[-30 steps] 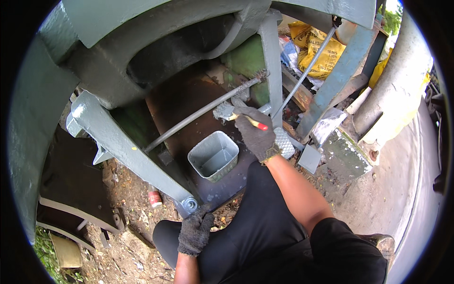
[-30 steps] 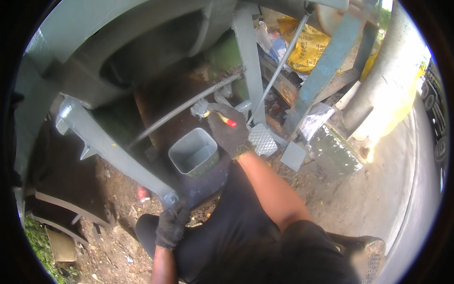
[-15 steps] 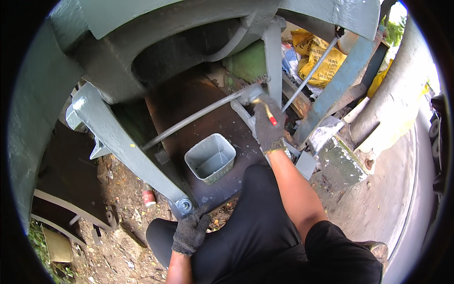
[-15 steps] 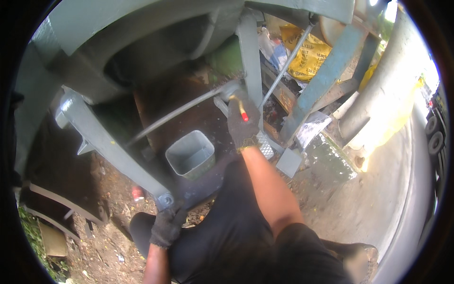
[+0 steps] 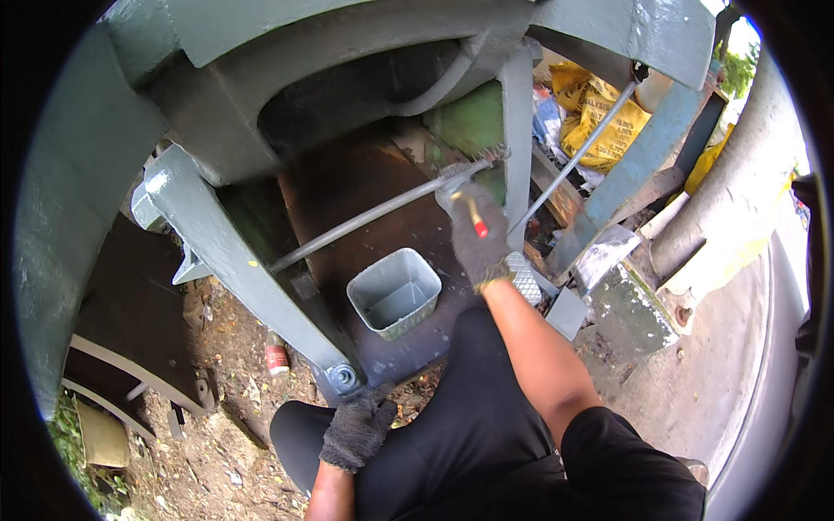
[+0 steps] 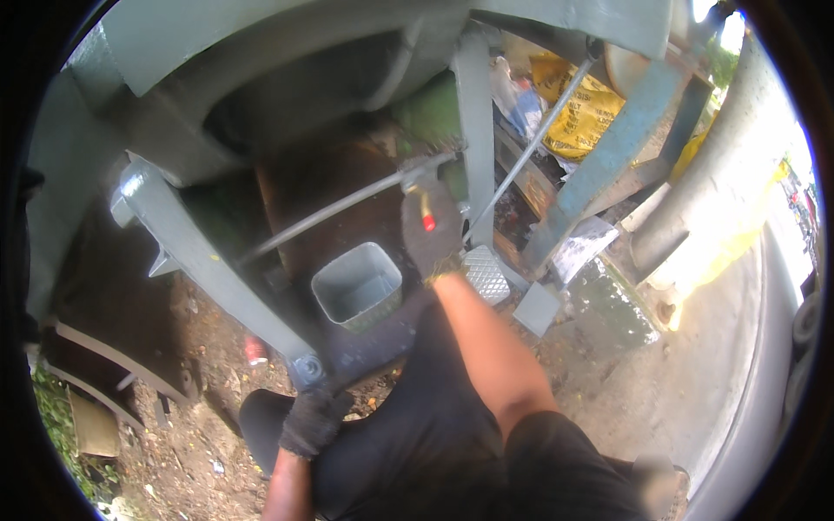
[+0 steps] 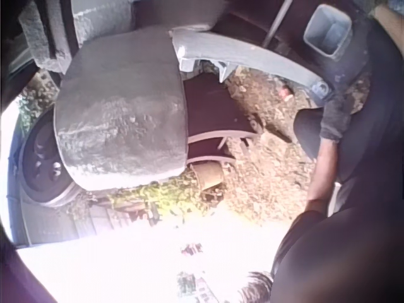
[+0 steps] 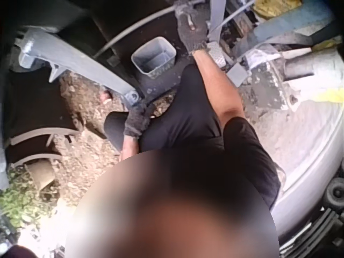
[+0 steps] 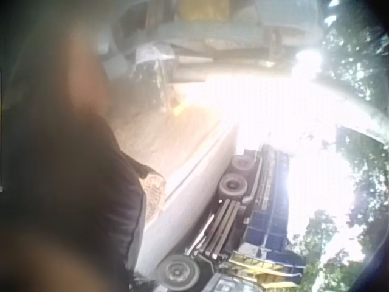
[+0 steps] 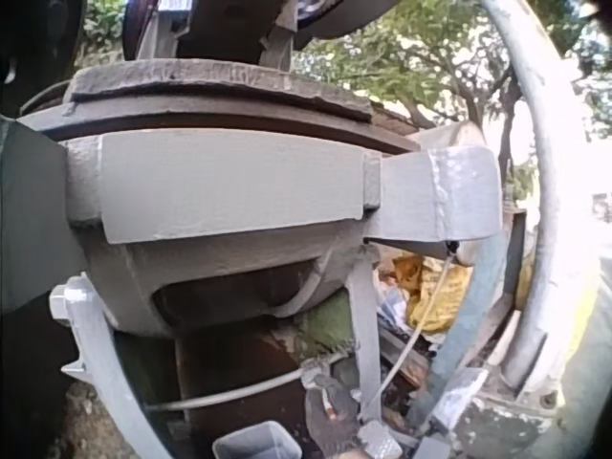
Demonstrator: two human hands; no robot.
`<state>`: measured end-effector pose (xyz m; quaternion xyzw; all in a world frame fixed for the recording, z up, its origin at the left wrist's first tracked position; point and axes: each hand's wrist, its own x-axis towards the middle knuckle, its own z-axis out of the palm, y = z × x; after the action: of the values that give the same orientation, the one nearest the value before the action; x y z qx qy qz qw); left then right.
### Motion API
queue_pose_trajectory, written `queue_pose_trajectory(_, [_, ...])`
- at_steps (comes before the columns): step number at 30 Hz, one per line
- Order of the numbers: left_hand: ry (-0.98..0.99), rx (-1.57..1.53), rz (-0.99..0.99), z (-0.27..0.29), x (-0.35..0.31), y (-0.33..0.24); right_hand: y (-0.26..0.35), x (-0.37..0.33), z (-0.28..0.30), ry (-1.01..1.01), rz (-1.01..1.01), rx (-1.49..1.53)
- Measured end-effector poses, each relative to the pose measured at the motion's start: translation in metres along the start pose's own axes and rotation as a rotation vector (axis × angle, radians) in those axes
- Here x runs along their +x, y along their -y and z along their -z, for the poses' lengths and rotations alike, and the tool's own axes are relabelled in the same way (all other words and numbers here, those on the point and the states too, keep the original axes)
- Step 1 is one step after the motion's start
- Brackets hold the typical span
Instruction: The person paints the lower frame and mechanical components of a large metal machine using a small brush. They repeatedly dip the brush into a metal paint can and apply grey paint to various parts of the machine's structure.
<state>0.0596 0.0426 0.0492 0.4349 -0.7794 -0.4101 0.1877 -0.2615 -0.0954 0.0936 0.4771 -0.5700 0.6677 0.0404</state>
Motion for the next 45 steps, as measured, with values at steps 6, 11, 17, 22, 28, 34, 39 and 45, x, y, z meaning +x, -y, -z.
queue_pose_trajectory(6, [-0.01, 0.002, -0.047, 0.001, 0.002, 0.001, 0.008, -0.023, -0.002, 0.115, -0.133, 0.177])
queue_pose_trajectory(11, [0.057, -0.022, 0.015, 0.006, -0.002, -0.004, 0.023, -0.026, -0.026, 0.003, 0.055, 0.015])
queue_pose_trajectory(17, [-0.008, -0.014, -0.082, 0.007, -0.003, 0.006, 0.062, -0.067, -0.042, 0.411, -0.349, 0.498])
queue_pose_trajectory(22, [0.019, -0.02, -0.04, 0.006, -0.013, 0.016, 0.011, -0.018, -0.008, 0.176, -0.56, 0.646])
queue_pose_trajectory(28, [-0.029, -0.027, -0.09, 0.005, -0.015, 0.022, -0.002, -0.045, -0.039, -0.092, -0.093, 0.173])
queue_pose_trajectory(34, [-0.033, -0.09, -0.172, 0.002, -0.008, 0.026, 0.078, -0.111, -0.086, 0.424, -0.137, 0.443])
queue_pose_trajectory(39, [0.004, -0.086, -0.086, 0.005, -0.009, 0.026, 0.071, -0.079, -0.058, 0.552, -0.564, 0.83])
queue_pose_trajectory(45, [-0.013, -0.068, -0.1, 0.005, -0.014, 0.03, -0.002, -0.035, -0.012, -0.005, -0.394, 0.543])
